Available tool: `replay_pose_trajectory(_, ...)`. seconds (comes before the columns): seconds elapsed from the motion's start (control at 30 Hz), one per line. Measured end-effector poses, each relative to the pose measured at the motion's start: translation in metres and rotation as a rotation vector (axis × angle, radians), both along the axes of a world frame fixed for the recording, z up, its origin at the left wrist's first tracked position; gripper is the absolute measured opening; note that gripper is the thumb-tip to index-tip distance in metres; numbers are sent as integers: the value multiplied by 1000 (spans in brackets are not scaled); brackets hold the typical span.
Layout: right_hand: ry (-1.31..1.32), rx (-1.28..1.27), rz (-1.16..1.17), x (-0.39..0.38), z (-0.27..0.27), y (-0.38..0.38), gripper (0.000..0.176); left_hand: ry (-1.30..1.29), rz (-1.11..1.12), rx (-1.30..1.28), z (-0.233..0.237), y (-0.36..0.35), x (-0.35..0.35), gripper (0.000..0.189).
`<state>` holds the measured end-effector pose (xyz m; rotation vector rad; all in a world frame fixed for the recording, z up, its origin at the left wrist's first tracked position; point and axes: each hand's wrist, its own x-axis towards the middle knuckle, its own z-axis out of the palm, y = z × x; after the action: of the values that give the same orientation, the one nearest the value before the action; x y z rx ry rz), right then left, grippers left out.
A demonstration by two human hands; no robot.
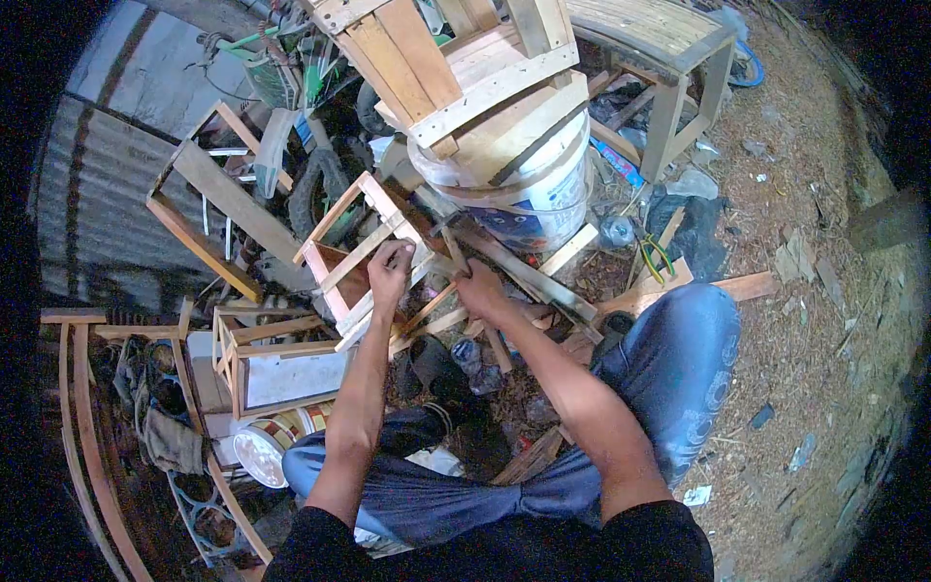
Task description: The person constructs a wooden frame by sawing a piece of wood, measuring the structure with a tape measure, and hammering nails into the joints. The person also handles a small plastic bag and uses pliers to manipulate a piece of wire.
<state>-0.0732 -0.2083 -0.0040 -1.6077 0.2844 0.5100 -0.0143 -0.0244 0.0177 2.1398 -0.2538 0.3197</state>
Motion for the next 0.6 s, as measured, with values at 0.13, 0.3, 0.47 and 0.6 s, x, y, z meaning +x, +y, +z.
replay_pose_trajectory(0.13, 2, 0, 28, 2, -15, 6, 54, -38, -36, 35, 0, 2, 1, 9)
replay_pose_trajectory(0.3, 62, 23, 32, -4, 18, -3, 56, -170, -62, 199, -1, -4, -2, 8)
replay_pose_trajectory(0.47, 73, 138, 3, -5, 19, -5, 55, -208, -44, 303, -4, -11, -1, 9)
replay_pose_trajectory(0.6, 143, 206, -35, -6, 18, -1, 44, -135, -43, 285, -2, -14, 3, 11)
